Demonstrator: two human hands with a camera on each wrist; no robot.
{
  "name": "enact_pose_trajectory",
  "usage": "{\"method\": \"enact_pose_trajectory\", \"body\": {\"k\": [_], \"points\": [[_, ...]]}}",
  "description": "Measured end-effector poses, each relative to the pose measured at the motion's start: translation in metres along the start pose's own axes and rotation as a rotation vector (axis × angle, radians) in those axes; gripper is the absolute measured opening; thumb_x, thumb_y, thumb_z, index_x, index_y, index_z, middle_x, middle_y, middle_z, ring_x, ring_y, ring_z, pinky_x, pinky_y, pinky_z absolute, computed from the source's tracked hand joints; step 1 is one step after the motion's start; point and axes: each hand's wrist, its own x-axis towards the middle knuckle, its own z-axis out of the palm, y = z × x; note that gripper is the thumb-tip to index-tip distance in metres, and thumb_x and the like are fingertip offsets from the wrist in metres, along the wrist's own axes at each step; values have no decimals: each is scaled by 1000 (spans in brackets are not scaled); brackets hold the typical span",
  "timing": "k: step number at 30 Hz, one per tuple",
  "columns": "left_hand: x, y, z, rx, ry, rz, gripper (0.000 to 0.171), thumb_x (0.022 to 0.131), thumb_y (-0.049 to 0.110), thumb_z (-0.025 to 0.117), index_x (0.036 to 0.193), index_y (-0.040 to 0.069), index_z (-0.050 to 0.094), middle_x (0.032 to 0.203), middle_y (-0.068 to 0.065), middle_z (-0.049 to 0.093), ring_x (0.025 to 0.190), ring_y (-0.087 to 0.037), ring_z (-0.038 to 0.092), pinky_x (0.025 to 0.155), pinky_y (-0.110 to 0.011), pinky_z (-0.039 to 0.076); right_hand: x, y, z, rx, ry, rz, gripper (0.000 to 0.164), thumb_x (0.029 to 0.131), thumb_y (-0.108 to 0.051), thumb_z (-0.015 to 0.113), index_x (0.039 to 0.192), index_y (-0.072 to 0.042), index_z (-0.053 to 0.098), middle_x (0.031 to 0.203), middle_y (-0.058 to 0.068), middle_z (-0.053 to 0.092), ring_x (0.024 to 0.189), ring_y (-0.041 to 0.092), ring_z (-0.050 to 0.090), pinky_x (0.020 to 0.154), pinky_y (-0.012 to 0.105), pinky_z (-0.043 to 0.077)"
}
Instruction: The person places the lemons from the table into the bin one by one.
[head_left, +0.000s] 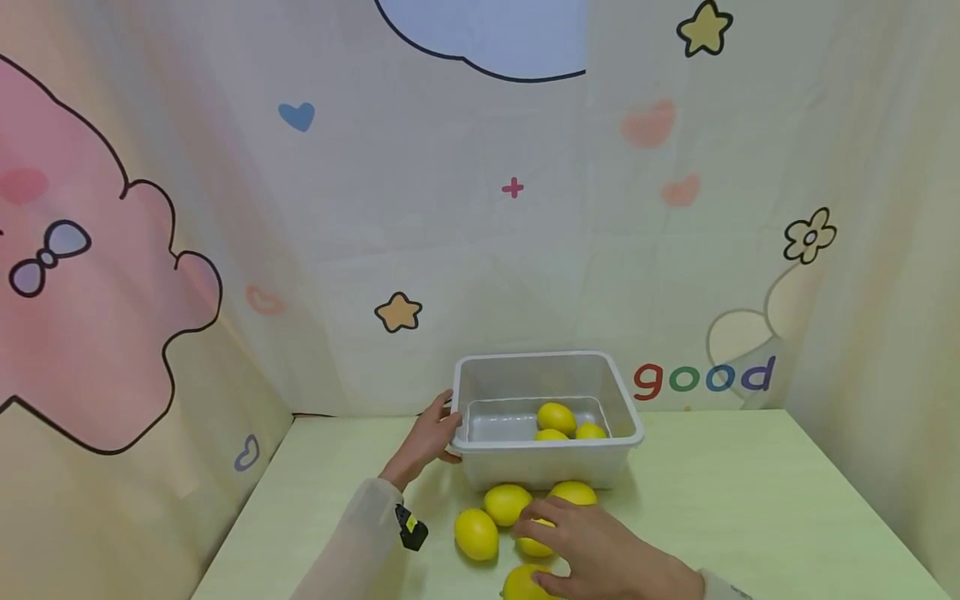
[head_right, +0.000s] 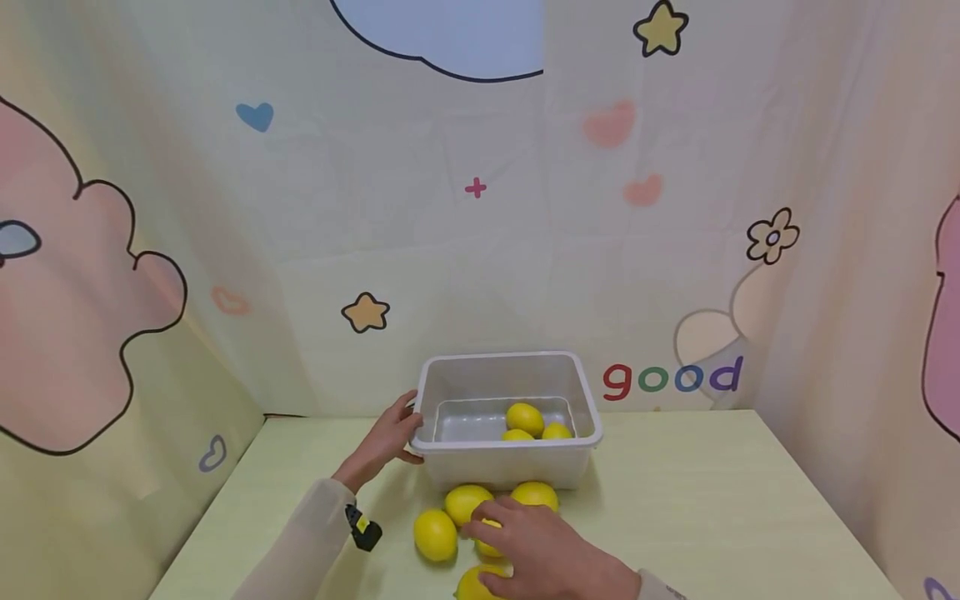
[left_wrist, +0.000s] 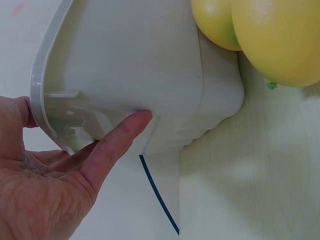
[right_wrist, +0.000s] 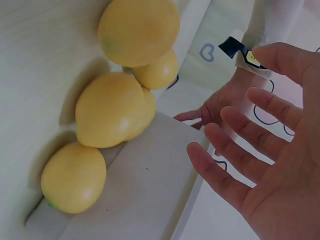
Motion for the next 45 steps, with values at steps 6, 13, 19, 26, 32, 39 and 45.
{"method": "enact_pose_trajectory", "body": {"k": [6, 13, 19, 26, 32, 39, 45], "points": [[1, -1, 0, 6, 10, -4, 60, 95, 33, 44, 149, 21, 19, 146, -19, 36, 118, -42, 52, 60, -41, 58, 2, -3, 9, 78, -112, 54, 36, 85, -48, 61, 119, -40, 52, 116, -18, 56, 97, 3, 53, 83, 26, 51], [-1, 0, 1, 5, 17, -2, 60, 95, 33, 44, 149, 22, 20, 145, -17, 38, 118, -41, 53, 60, -41, 58, 3, -2, 21, 146, -184, 28, 47, 82, -66, 48, 121, -40, 52, 118, -16, 57, 98, 4, 55, 83, 27, 52], [-1, -1, 0, -1, 17, 11, 59, 95, 33, 45, 148, 22, 21, 146, -18, 38, 118, -41, 52, 61, -41, 58, 7, 1, 35, 164, -172, -18, 49, 83, -67, 44, 121, -36, 54, 116, -15, 57, 95, 2, 54, 79, 22, 51], [-4, 0, 1, 4, 12, 29, 61, 96, 33, 44, 149, 20, 18, 145, -21, 37, 116, -42, 53, 61, -44, 58, 8, 0, 51, 218, -222, -35, 42, 89, -58, 45, 120, -32, 57, 115, -13, 58, 89, -3, 53, 72, 16, 49], [-2, 0, 2, 7, 14, 26, 61, 96, 32, 44, 150, 19, 17, 146, -22, 35, 116, -43, 53, 61, -44, 58, 8, -1, 60, 131, -186, -96, 35, 93, -52, 43, 116, -31, 58, 114, -11, 59, 91, 0, 54, 68, 14, 47], [-1, -1, 2, -3, 10, 17, 60, 95, 32, 44, 149, 21, 20, 144, -19, 39, 119, -44, 51, 60, -42, 58, 8, -4, 71, 146, -208, -79, 31, 91, -56, 42, 111, -37, 57, 111, -15, 57, 92, -2, 52, 65, 14, 45], [-2, -1, 1, -6, 7, 20, 60, 95, 32, 44, 149, 20, 19, 145, -19, 38, 119, -44, 50, 60, -42, 58, 7, -4, 76, 164, -238, -40, 32, 90, -58, 42, 112, -39, 56, 108, -19, 55, 90, -3, 51, 63, 15, 45]]}}
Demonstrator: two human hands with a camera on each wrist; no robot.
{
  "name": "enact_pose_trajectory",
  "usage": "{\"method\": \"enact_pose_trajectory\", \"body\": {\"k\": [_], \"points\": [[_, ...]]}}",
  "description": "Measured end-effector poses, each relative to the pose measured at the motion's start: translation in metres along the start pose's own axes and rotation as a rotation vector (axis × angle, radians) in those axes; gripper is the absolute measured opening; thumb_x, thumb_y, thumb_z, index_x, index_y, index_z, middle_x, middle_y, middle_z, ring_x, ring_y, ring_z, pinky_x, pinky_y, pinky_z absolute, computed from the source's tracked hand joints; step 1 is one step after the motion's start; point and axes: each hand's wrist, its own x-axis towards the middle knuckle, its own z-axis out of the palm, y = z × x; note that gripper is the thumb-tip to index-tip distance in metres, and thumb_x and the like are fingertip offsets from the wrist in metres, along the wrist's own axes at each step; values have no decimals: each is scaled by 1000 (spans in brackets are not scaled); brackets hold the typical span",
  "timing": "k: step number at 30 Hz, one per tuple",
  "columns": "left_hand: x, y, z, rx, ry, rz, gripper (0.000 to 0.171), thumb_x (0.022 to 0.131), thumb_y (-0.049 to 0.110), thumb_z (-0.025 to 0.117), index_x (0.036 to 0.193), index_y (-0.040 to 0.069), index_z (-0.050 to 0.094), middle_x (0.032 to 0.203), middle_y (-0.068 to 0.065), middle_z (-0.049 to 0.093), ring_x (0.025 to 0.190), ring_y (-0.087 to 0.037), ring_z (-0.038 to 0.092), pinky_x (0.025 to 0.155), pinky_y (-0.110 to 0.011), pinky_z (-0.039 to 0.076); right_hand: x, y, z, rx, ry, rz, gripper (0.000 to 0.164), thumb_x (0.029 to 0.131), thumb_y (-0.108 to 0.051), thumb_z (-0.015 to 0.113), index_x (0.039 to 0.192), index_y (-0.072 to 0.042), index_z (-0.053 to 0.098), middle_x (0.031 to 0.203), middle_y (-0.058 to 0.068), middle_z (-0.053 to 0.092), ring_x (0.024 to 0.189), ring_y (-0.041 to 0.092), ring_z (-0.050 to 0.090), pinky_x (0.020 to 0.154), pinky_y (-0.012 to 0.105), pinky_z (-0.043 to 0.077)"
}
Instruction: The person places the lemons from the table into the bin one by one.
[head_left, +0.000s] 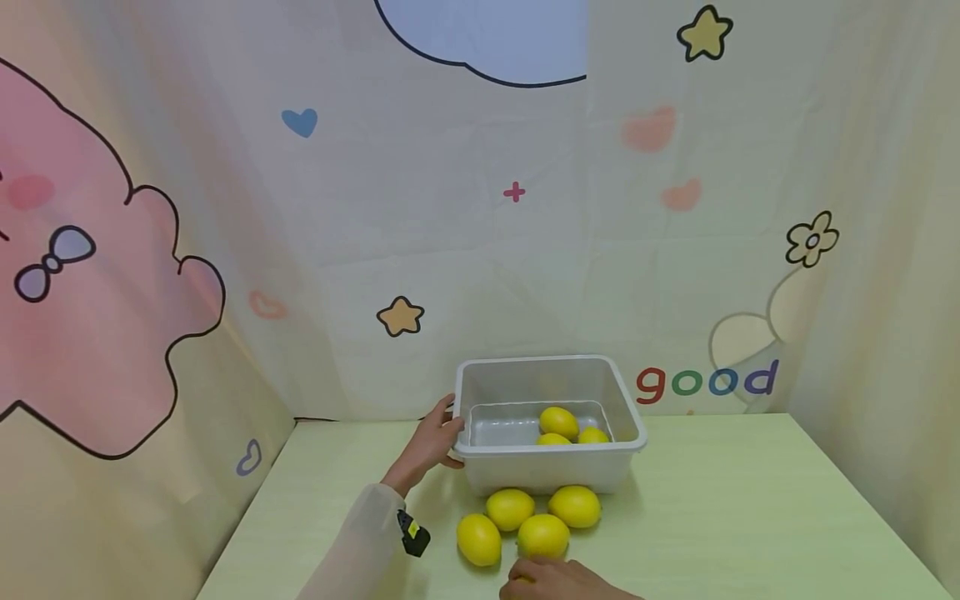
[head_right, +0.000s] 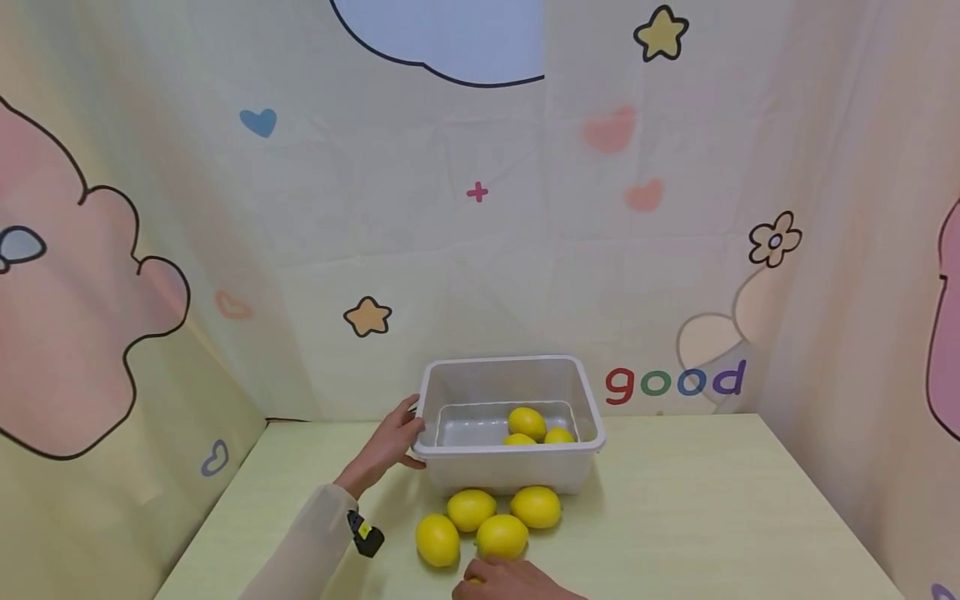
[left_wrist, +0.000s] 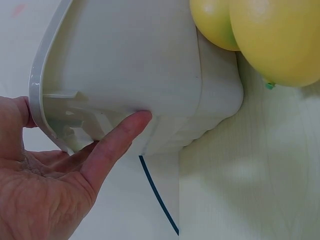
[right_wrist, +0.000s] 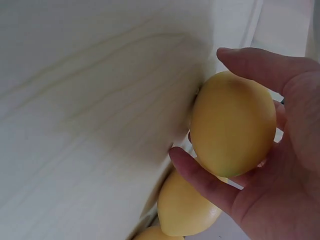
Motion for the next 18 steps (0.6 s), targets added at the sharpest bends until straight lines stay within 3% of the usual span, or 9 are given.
{"method": "enact_pose_trajectory", "body": {"k": [11, 18], "points": [[-1, -1, 0, 2, -6, 1, 61, 95, 33, 44, 149, 20, 19, 145, -19, 37, 121, -45, 49, 60, -42, 58, 1, 5, 8, 14, 39, -14, 29, 91, -56, 43, 109, -37, 57, 99, -20, 54, 81, -7, 46, 59, 11, 41], [0, 0, 0, 5, -6, 1, 61, 95, 34, 44, 149, 21, 19, 146, -19, 37, 121, -45, 49, 61, -42, 58, 3, 4, 6, 9, -6, -1, 30, 89, -58, 44, 107, -39, 59, 97, -21, 54, 78, -7, 45, 60, 11, 41]]}}
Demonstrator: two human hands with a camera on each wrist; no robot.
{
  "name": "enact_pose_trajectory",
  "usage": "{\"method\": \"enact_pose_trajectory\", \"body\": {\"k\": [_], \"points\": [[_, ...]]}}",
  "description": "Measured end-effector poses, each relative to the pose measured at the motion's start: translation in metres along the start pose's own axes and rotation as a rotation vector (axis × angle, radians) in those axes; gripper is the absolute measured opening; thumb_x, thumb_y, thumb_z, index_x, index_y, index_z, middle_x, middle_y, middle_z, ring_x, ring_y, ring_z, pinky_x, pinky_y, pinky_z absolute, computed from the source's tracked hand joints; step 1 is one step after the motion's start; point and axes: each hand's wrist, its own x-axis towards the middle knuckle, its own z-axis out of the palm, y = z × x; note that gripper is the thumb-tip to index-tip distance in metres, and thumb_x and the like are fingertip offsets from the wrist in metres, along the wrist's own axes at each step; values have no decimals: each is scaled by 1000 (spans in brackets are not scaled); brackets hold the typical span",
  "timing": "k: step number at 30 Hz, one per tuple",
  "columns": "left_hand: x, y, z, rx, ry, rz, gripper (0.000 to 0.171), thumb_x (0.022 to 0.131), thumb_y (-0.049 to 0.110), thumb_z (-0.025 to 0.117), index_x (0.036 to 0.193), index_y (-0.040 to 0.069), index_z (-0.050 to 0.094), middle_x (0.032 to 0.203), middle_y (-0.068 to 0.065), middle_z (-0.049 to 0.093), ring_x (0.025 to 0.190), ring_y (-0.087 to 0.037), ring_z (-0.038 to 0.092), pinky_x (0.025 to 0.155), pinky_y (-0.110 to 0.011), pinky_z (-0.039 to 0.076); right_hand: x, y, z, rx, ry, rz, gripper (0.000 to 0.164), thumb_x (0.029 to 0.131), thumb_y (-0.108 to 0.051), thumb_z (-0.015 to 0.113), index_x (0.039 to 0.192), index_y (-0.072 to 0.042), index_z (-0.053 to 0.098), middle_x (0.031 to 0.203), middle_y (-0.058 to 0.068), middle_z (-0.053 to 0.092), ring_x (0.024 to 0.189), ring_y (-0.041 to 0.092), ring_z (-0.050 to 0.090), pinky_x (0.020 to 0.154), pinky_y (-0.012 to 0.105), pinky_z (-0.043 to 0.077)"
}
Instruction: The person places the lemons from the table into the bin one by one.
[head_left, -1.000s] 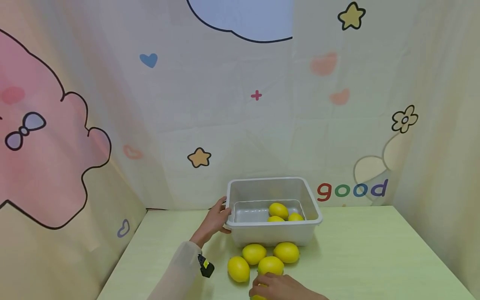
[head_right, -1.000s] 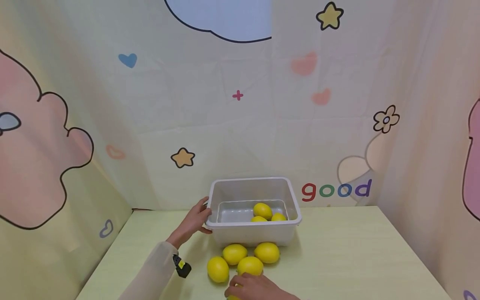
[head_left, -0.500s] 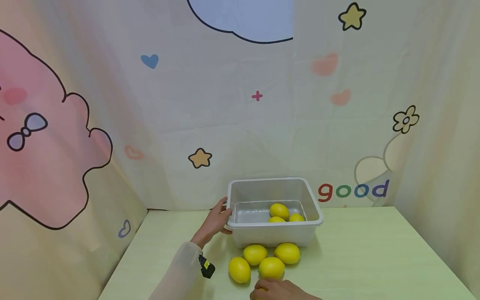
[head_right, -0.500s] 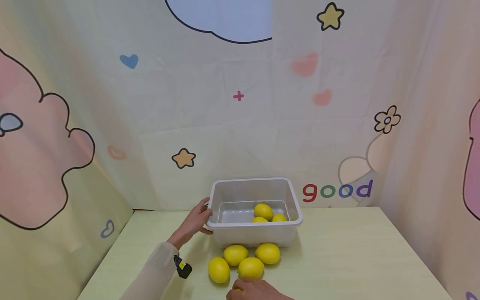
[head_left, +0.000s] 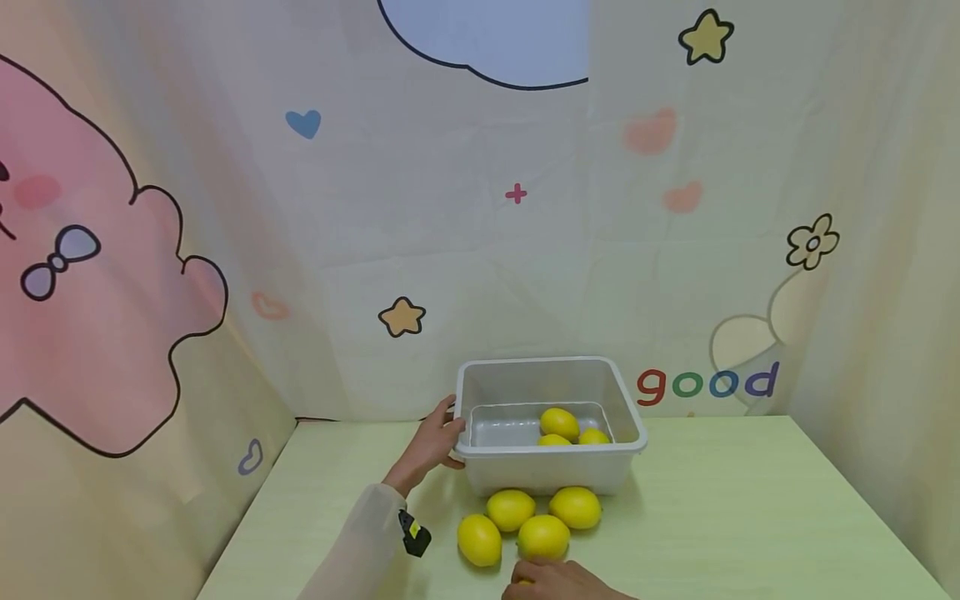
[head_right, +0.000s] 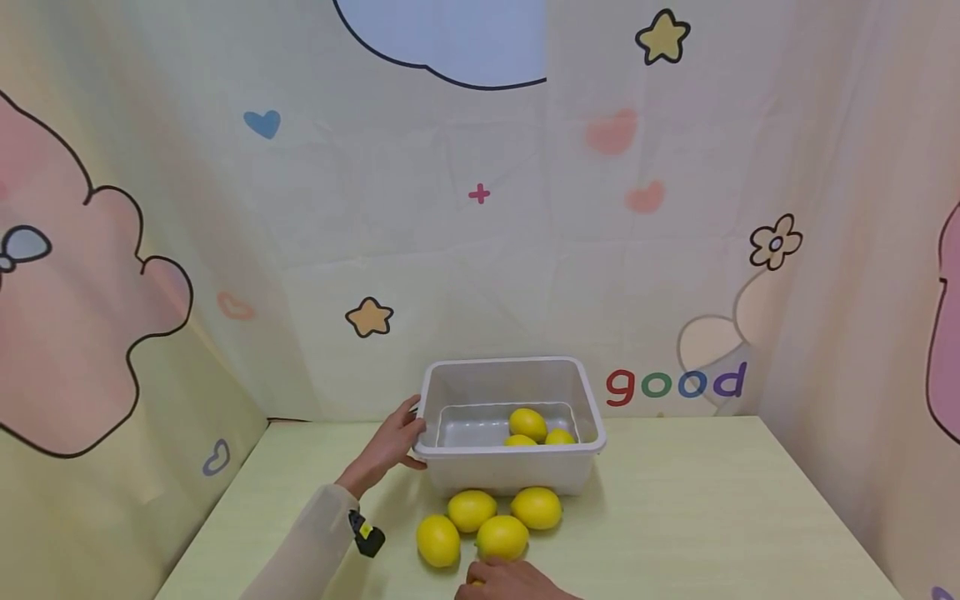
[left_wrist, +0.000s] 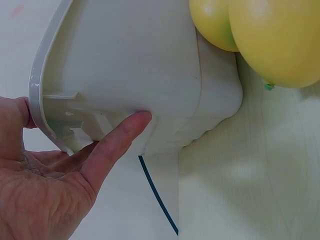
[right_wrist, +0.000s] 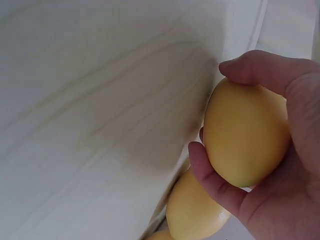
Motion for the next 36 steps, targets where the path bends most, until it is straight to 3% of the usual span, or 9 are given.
{"method": "enact_pose_trajectory", "body": {"k": [7, 17, 28, 31, 36], "points": [[0, 0, 0, -2, 1, -5, 61, 95, 35, 44, 149, 22, 19, 146, -17, 36, 122, -43, 49, 61, -42, 58, -3, -4, -5, -21, -2, 30, 31, 88, -61, 43, 106, -41, 58, 95, -22, 54, 76, -6, 45, 56, 13, 40], [0, 0, 0, -4, 5, 9, 59, 95, 32, 43, 149, 23, 20, 145, -19, 38, 119, -44, 51, 60, -42, 58, -10, -8, -23, -72, 48, 17, 36, 91, -57, 41, 111, -34, 60, 102, -15, 56, 79, -2, 47, 54, 12, 38], [2, -4, 0, -1, 8, 11, 59, 95, 30, 42, 149, 23, 19, 145, -20, 37, 118, -45, 51, 59, -42, 58, -12, -11, -44, -71, 69, 61, 48, 84, -67, 43, 115, -33, 58, 108, -13, 57, 83, 0, 46, 64, 15, 44], [2, -3, 0, -3, 8, 6, 59, 95, 32, 43, 148, 25, 20, 145, -20, 37, 118, -44, 52, 59, -42, 58, -13, -13, -51, -78, 71, 90, 45, 82, -65, 50, 115, -35, 57, 108, -13, 57, 85, 2, 47, 70, 19, 48], [0, -1, 0, -5, 6, 8, 59, 95, 32, 43, 148, 25, 20, 145, -18, 38, 118, -43, 52, 60, -42, 58, -15, -17, -62, -86, 58, 157, 35, 82, -46, 65, 114, -39, 56, 106, -16, 56, 85, 3, 47, 74, 22, 49]]}}
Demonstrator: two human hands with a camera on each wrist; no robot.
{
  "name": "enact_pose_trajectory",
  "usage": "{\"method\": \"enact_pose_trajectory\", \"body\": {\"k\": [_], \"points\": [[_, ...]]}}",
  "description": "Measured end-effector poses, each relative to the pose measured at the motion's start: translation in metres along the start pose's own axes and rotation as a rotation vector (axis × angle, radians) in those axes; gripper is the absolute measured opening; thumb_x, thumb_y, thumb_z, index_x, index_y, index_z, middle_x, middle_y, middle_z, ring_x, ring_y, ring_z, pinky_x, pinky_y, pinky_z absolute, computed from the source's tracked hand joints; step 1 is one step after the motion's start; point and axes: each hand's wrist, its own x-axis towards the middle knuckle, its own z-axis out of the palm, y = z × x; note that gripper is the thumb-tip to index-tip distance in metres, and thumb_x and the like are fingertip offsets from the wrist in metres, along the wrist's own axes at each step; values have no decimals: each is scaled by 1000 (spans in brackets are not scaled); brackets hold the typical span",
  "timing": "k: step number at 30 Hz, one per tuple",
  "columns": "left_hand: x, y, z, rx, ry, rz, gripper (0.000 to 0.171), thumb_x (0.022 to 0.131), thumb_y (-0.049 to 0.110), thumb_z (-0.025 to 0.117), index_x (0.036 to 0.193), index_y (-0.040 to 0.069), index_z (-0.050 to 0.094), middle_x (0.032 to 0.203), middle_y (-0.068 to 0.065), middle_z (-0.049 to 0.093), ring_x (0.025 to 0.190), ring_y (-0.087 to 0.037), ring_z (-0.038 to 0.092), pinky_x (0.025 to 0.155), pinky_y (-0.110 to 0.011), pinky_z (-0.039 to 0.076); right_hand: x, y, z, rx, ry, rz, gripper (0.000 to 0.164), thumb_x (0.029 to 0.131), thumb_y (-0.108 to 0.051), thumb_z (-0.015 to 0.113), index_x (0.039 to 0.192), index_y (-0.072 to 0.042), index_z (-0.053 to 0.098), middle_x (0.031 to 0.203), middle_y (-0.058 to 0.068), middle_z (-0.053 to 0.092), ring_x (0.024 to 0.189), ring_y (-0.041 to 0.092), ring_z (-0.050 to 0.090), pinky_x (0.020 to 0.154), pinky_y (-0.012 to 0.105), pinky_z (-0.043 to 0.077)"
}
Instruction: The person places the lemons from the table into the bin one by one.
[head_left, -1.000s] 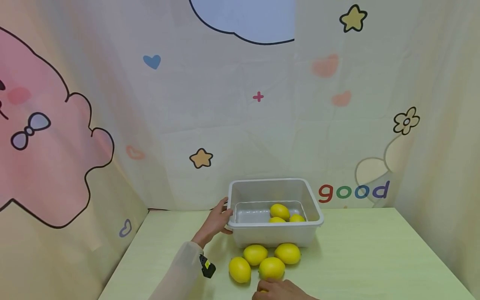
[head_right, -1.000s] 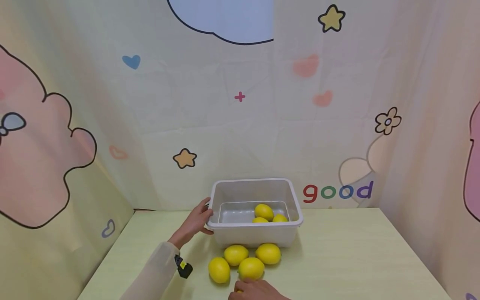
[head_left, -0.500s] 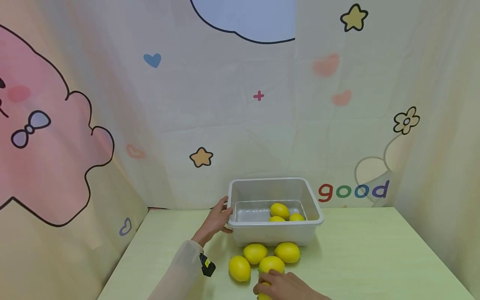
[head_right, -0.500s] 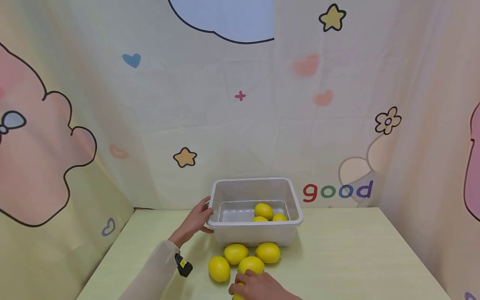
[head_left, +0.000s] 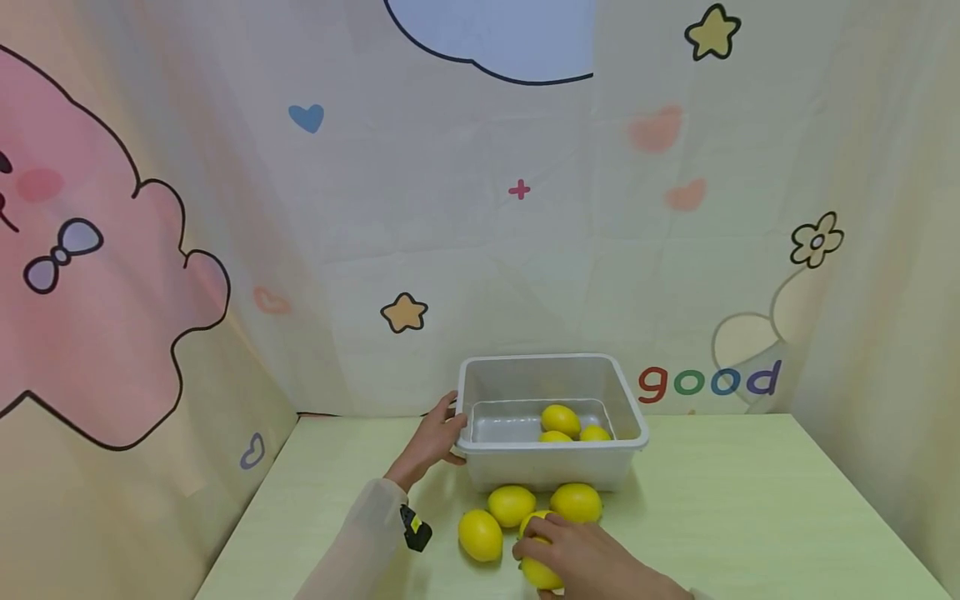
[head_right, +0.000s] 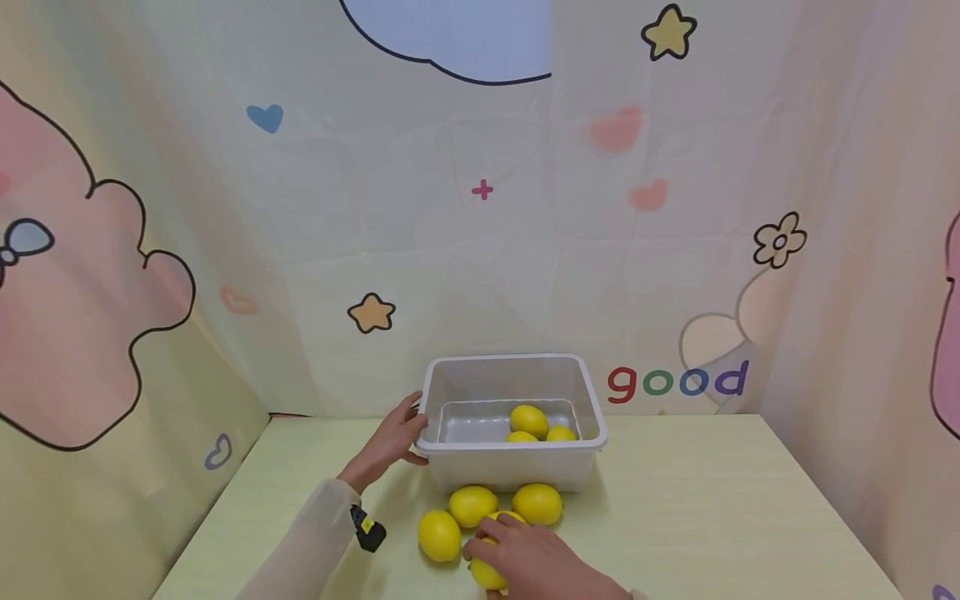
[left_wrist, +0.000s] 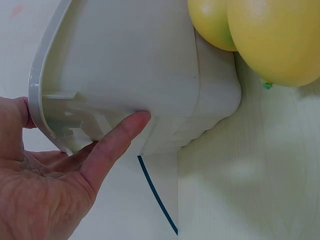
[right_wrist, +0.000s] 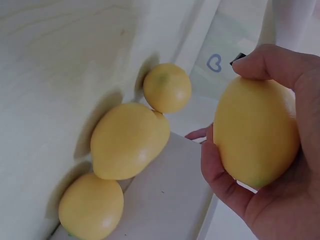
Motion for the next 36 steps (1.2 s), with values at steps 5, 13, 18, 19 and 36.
{"method": "enact_pose_trajectory", "body": {"k": [5, 13, 18, 19, 36], "points": [[0, 0, 0, -3, -5, 5, 58, 95, 32, 43, 148, 25, 20, 145, -19, 37, 118, -44, 52, 60, -42, 58, -3, 1, -10, -18, 47, 36, 41, 80, -45, 67, 118, -40, 52, 112, -16, 55, 88, 3, 49, 79, 26, 51], [1, 1, 0, -3, 0, -2, 58, 95, 32, 43, 148, 25, 21, 144, -19, 39, 118, -44, 51, 59, -42, 58, -1, 6, -23, -118, 232, -22, 43, 75, -35, 71, 114, -36, 56, 110, -12, 56, 92, 9, 54, 70, 27, 51], [2, 0, 0, -5, 4, -13, 59, 95, 32, 44, 148, 25, 21, 144, -19, 39, 119, -44, 51, 59, -42, 58, 1, 10, -31, -145, 310, -25, 42, 73, -34, 72, 112, -31, 57, 106, -10, 57, 88, 9, 55, 70, 25, 52], [2, -1, 0, -4, 4, -14, 58, 95, 32, 44, 148, 25, 21, 144, -18, 39, 119, -43, 52, 59, -42, 58, 2, 11, -34, -149, 323, -29, 42, 72, -33, 73, 111, -30, 58, 105, -10, 57, 88, 9, 55, 70, 24, 52], [2, -2, -1, -2, -2, 5, 57, 95, 32, 43, 148, 25, 21, 145, -19, 38, 116, -42, 53, 59, -42, 58, 16, 19, -73, -233, 483, -33, 40, 71, -34, 74, 107, -27, 58, 104, -9, 58, 87, 7, 54, 63, 22, 51]]}}
